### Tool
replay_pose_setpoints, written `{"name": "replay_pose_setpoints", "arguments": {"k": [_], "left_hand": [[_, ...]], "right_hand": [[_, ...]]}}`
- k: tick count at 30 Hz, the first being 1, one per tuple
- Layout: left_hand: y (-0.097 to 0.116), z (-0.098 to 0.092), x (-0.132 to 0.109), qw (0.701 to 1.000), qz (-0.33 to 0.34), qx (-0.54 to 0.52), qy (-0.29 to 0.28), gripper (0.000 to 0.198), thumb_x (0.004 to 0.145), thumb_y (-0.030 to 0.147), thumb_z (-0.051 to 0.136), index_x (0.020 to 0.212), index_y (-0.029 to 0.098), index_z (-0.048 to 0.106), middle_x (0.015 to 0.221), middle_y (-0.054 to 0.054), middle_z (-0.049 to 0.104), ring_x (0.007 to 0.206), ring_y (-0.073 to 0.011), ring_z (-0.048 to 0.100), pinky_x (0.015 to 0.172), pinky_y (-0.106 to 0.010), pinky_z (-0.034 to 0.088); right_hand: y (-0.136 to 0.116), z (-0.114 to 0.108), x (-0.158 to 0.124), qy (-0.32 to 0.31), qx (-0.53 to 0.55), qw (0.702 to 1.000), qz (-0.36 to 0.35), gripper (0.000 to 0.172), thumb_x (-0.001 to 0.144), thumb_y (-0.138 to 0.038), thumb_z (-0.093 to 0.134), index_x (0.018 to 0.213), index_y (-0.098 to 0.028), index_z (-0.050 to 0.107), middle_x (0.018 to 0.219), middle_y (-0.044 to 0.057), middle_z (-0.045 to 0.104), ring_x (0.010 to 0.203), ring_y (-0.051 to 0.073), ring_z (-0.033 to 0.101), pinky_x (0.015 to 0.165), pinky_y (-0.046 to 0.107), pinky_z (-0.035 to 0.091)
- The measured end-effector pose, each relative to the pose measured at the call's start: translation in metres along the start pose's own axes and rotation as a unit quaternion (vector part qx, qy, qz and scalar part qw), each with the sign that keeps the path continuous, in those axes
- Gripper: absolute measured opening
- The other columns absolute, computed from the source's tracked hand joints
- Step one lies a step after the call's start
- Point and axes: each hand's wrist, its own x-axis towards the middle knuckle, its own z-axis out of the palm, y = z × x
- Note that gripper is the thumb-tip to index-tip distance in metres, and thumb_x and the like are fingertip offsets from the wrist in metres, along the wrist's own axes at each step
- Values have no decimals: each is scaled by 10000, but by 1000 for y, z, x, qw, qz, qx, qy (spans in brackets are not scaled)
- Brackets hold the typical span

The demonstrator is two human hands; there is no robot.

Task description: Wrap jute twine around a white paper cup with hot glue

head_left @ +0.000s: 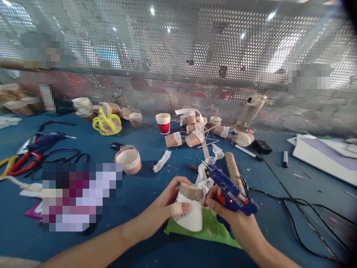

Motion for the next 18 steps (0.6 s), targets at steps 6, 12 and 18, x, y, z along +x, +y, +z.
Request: {"name": "replay_pose_setpoints", "arguments": {"k": [6,12,18], "left_hand": [[0,0,1,1000,-3,-22,-13,418,818,306,739,1154,267,493,1095,-38,636,925,-181,624,751,-266,465],[-1,-1,0,999,-6,-22,-22,440,813,321,732,1179,259,495,1096,-41,638,943,-191,610,755,-271,444],[-6,0,1,999,-31,-12,-22,586,785,402,768,1251,273,438,1156,-53,613,1039,-231,602,843,-326,453]], "right_hand": [[0,6,-2,26,38,999,17,208,731,-331,809,684,-191,661,709,3,614,679,164,546,614,287,455],[-2,8,-2,30,62,997,16,194,718,-295,824,707,-190,662,714,-4,624,678,157,552,636,287,475],[-8,14,-2,24,102,994,20,223,707,-254,834,736,-211,617,713,-39,628,635,133,593,596,243,510]]}}
